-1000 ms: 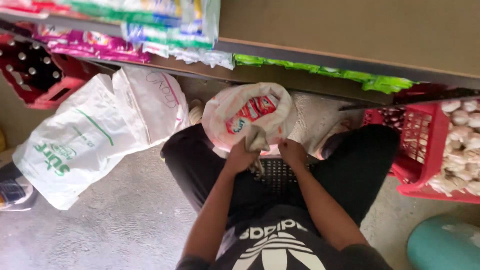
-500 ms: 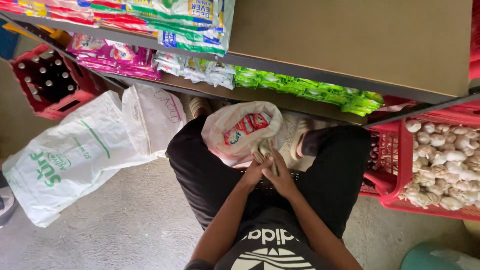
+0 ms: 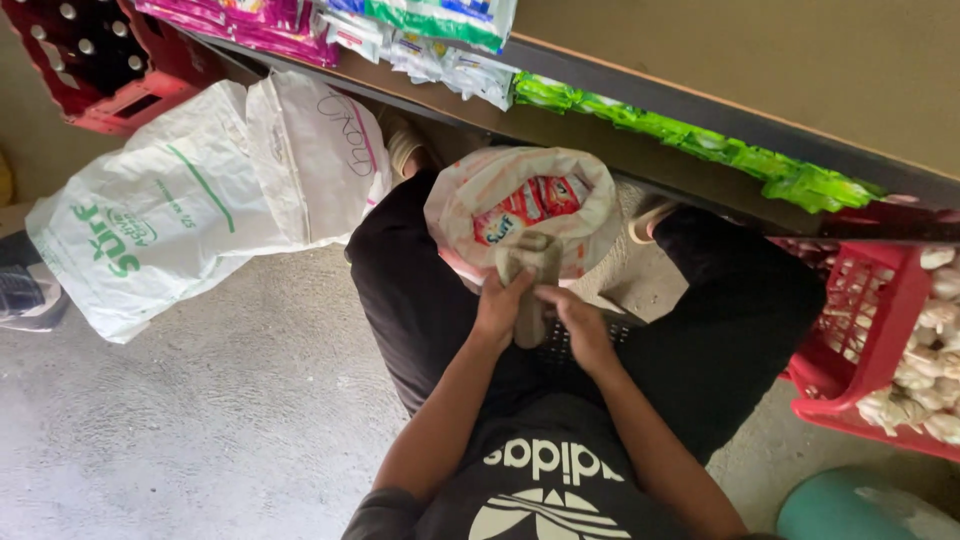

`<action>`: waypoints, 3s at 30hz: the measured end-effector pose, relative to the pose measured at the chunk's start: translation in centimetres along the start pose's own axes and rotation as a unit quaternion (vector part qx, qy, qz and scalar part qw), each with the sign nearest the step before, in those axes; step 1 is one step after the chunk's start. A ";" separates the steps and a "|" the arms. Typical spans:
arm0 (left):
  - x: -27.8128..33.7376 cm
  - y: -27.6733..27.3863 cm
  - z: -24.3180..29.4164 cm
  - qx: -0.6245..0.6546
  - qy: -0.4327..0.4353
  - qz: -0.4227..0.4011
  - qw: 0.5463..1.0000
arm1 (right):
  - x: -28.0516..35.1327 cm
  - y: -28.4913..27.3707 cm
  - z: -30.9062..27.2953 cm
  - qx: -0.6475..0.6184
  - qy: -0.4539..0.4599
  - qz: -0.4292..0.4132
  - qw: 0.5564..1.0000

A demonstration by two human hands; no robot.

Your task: The person wipes down individual detergent sachets with a cloth and stocks them on a retail shelf.

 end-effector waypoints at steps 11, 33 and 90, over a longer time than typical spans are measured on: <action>7.1 -6.7 19.0 -0.338 0.390 0.278 0.810 | -11.1 -5.4 -1.4 0.447 0.035 -0.084 0.890; 1.7 -3.0 20.0 -0.653 0.385 0.332 0.562 | -13.1 -4.9 0.5 0.574 -0.024 -0.277 0.771; 5.0 -11.5 20.1 -0.462 0.361 0.387 0.712 | -21.0 6.2 4.1 0.561 -0.046 -0.450 0.694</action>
Point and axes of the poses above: each hand's wrist, its own x-axis away from the middle knuckle, its own y-axis out of the palm, z = x × y, the point moved 6 cm from there along -x, towards the middle knuckle, and after that the axes turned 15 degrees about -y, right-handed, at the moved point
